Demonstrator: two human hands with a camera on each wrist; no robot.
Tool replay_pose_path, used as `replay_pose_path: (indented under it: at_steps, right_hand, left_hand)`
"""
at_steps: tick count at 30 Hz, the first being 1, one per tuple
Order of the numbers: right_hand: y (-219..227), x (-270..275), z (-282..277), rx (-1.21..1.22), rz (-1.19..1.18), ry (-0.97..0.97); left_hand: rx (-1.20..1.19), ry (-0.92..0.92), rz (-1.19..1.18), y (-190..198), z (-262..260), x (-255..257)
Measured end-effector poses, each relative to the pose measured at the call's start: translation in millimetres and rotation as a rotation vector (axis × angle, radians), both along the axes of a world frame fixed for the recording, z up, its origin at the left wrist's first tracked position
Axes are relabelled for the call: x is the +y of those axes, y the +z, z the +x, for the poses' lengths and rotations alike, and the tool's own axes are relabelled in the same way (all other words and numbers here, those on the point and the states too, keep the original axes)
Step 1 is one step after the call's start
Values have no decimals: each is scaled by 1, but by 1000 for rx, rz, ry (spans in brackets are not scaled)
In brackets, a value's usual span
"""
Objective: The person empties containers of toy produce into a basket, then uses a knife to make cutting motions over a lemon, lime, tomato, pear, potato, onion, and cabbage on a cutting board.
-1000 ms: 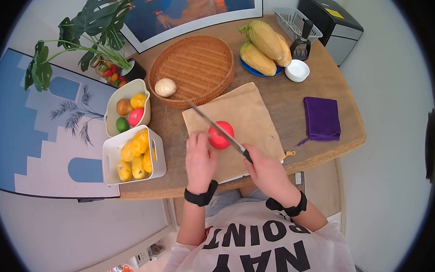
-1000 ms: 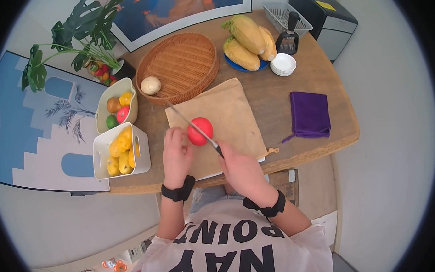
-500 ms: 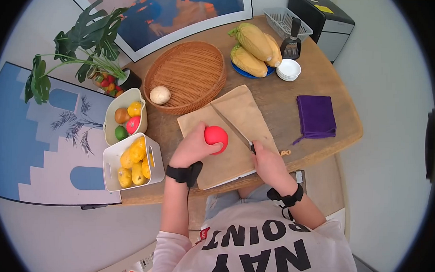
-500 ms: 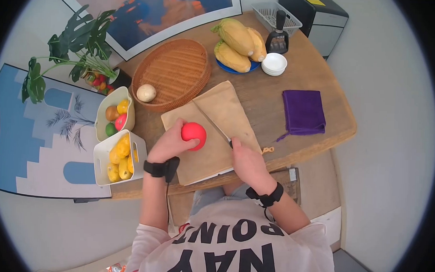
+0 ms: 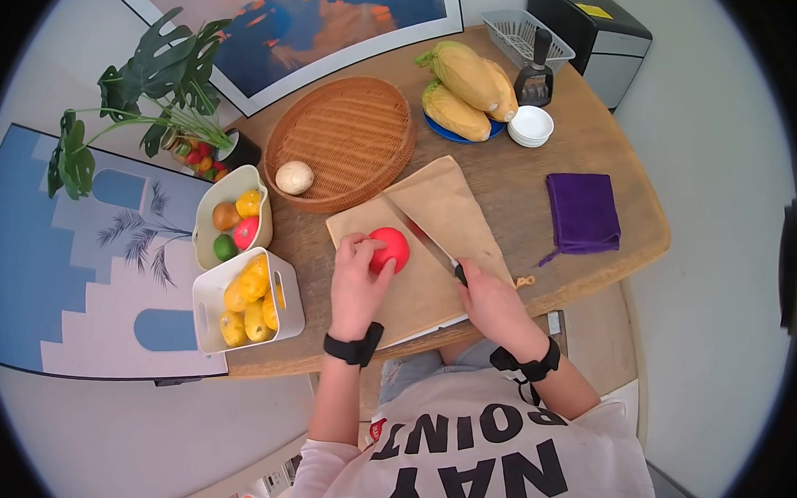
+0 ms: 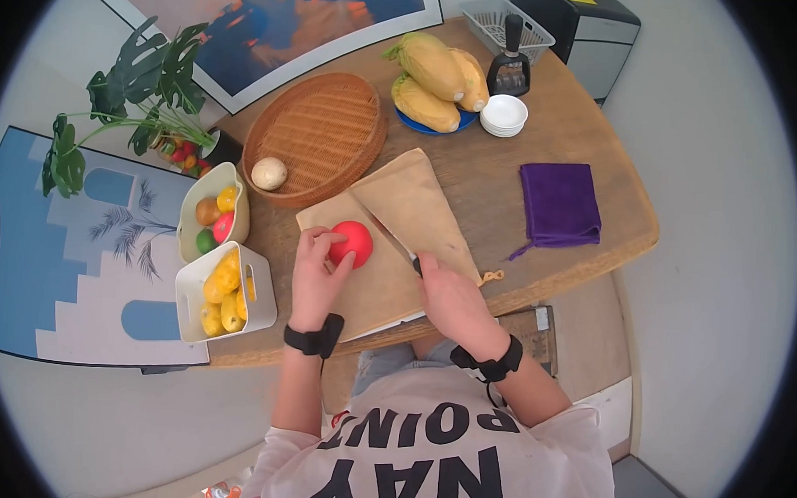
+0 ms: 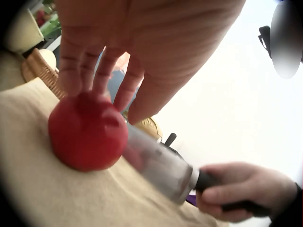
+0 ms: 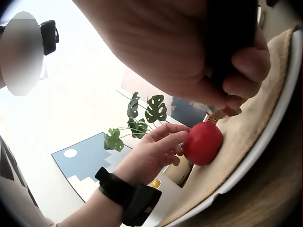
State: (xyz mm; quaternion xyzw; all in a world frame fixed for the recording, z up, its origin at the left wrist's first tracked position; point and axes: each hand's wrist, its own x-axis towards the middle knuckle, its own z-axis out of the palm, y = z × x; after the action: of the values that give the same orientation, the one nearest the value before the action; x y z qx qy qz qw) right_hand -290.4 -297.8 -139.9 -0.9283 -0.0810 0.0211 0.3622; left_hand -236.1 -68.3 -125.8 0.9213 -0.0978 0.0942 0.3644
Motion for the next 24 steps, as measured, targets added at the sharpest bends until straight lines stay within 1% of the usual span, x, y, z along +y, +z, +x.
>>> replay_pose_path:
  at_steps: [3, 6, 7, 9, 12, 15, 17, 18, 21, 24]
  right_hand:
    - [26, 14, 0, -38, 112, -26]
    - [-3, 21, 4, -35, 111, 10]
    - [-1, 21, 4, 9, 102, 18]
    - [7, 20, 6, 96, 86, 37]
    - [28, 23, 3, 65, 109, -23]
    - [13, 25, 4, -29, 44, 31]
    - [8, 25, 2, -35, 53, 64]
    - [8, 25, 2, -40, 58, 82]
    - [33, 30, -1, 3, 61, 53]
    - [17, 32, 2, -28, -31, 98]
  left_hand:
    - [-77, 103, 11, -7, -3, -15]
    - [-122, 162, 22, -9, 1, -21]
    - [-130, 176, 25, -10, 3, -21]
    - [-151, 189, 42, -11, 6, -21]
    - [-163, 211, 54, -13, 3, -20]
    - [-184, 224, 68, -15, 3, -21]
    - [-195, 233, 85, -15, 3, -22]
    - [-197, 239, 97, -15, 4, -22]
    - [-205, 250, 114, -16, 0, -22]
    - [-218, 253, 138, -14, -1, -26]
